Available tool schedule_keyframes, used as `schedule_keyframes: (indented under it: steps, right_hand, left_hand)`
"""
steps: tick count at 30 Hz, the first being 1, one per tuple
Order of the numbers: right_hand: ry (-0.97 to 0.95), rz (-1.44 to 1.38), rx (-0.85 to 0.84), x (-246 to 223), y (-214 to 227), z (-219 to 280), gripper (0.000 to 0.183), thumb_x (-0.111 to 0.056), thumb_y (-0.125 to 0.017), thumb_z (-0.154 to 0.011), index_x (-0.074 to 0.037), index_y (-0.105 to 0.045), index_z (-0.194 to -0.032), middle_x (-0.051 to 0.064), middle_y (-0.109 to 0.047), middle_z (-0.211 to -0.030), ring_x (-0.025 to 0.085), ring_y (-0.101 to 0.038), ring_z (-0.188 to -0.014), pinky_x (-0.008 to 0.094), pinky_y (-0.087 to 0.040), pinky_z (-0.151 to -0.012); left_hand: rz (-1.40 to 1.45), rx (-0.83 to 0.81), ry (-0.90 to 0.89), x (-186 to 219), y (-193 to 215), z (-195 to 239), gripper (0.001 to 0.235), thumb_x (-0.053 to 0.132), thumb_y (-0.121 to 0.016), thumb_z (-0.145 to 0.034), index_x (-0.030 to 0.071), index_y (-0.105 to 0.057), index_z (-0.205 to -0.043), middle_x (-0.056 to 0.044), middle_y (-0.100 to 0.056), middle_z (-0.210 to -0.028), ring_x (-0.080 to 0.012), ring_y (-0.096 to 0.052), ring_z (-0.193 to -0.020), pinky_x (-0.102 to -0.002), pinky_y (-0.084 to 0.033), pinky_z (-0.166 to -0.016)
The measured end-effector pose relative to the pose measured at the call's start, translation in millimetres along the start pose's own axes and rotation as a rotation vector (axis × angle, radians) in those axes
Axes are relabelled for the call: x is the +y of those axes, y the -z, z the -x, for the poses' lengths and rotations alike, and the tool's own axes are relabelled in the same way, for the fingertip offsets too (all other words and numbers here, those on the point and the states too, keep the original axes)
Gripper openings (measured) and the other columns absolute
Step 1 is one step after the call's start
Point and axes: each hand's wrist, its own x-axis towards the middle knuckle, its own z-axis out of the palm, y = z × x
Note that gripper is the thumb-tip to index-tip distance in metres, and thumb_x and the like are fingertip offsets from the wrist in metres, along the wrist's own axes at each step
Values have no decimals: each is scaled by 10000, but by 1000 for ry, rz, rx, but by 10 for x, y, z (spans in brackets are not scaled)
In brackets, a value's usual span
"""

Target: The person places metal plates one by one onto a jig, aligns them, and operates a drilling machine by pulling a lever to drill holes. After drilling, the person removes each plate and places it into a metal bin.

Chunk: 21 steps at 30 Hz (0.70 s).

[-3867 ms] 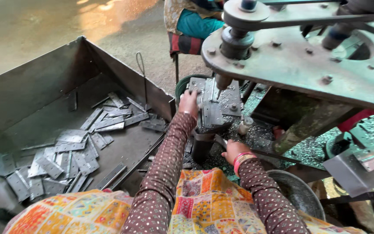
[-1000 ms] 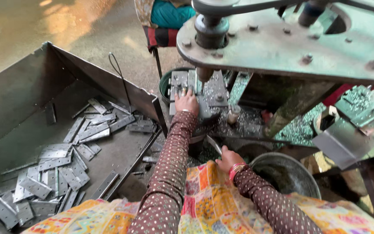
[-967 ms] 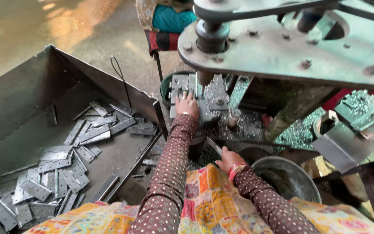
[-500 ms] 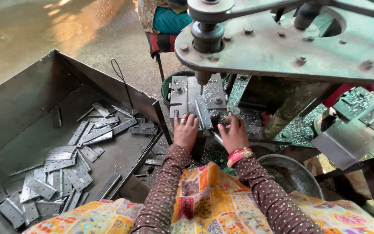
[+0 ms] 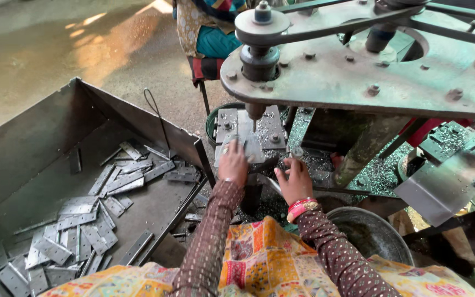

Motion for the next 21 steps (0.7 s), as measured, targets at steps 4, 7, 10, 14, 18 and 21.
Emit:
schedule_keyframes:
  steps: [4,7,10,14,18,21]
  right_hand:
    - [33,10,18,16,-27,70,387,-317,-682,-906,-52,-573,-1166,102,-624,-1137,217,-660,-882,387,-539,-814]
    - [-8,18,-32,-9,15,46,383,-319,-675,-913,-54,-567,-1166,105,-607,-1147,216,-661,-886,380,-539,-801]
    - [-14,-7,-54,-50,52,31,384,-314,-665,-916,-49,-563,-1175,107,-599,-1162,220,-660,-885,380,-536,-796]
    - [-16,-10,-66,-65,79,64,394,-337,-664,-899,-53,-569,-1155,109,-605,-1166,254,-666,-909,392,-543,-827]
    - [57,186,-119,-48,46,107,423,-356,-705,-872,-53,-584,-1141,148,-604,-1169,357,-630,-1028,447,-522,-869]
    - [8,250,-215,-16,20,164,450,-367,-715,-851,-58,-583,-1151,154,-599,-1175,362,-627,-1035,459,-519,-874]
  left_hand:
    - [-111,231,160,-163,-21,346,642,495,-468,-945,62,-464,-1418,-116,-390,-1525,-306,-416,-1360,-522,-250,-1130]
    - [-131,185,78,-58,-13,382,495,367,-467,-982,84,-503,-1386,-96,-397,-1519,-270,-385,-1395,-527,-210,-1181]
    - [-1,9,26,180,-9,264,426,341,-432,-1034,104,-541,-1369,-79,-449,-1497,-255,-383,-1418,-546,-208,-1223]
    - [21,71,33,295,8,80,392,278,-431,-1013,85,-581,-1319,-77,-470,-1493,-256,-393,-1414,-532,-257,-1174]
    - [87,123,43,221,28,108,429,287,-413,-1022,117,-553,-1390,-25,-469,-1519,-237,-386,-1438,-536,-250,-1201]
    - [184,-62,60,215,100,76,536,458,-341,-1050,120,-448,-1452,-39,-350,-1561,-245,-291,-1446,-527,-175,-1198]
